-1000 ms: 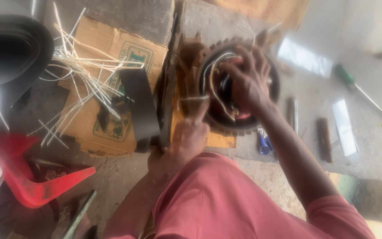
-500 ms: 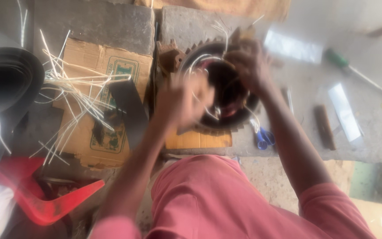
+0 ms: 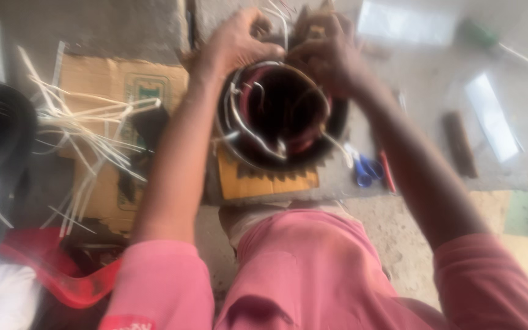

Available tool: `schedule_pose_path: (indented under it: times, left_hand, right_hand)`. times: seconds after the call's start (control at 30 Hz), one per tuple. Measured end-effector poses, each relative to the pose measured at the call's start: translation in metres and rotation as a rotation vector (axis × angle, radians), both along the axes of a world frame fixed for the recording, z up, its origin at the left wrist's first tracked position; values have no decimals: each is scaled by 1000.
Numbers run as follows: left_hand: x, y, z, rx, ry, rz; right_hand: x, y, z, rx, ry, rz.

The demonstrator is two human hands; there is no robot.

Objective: The person sits at a work area and winds insulated wire into a motor stator, pressing and arranging the wire loops by hand inside the stator slots and adjusting the coils to seat them. They continue repositioning the wire bundles around the stator throughout the clip.

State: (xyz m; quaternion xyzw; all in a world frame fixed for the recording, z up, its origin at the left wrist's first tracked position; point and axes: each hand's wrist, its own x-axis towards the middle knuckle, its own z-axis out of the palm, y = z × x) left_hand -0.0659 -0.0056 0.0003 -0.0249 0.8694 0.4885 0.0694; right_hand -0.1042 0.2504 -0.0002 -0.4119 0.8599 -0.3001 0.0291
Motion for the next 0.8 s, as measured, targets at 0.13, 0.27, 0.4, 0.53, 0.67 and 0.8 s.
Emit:
schedule_pose_path:
  times: [0.13, 0.27, 0.4, 0.53, 0.67, 0.8]
  left_hand:
    - [5, -1, 5, 18, 85, -29]
    - [2, -2, -6, -6, 11, 14]
    - [-4, -8, -25, 26, 149, -8]
    - [-6, -9, -25, -58, 148, 5]
    - [-9, -10, -12, 11, 112, -10]
    - [-5, -10, -16, -5, 82, -26]
  right_hand:
    - [-1, 40, 1, 95, -73, -88]
    - [19, 72, -11, 85, -257, -228]
    - [45, 78, -34, -25, 23, -195]
    - [38, 67, -23, 132, 290, -140]
    - [43, 67, 20, 314, 149, -50]
    - [98, 88, 38, 254, 283, 54]
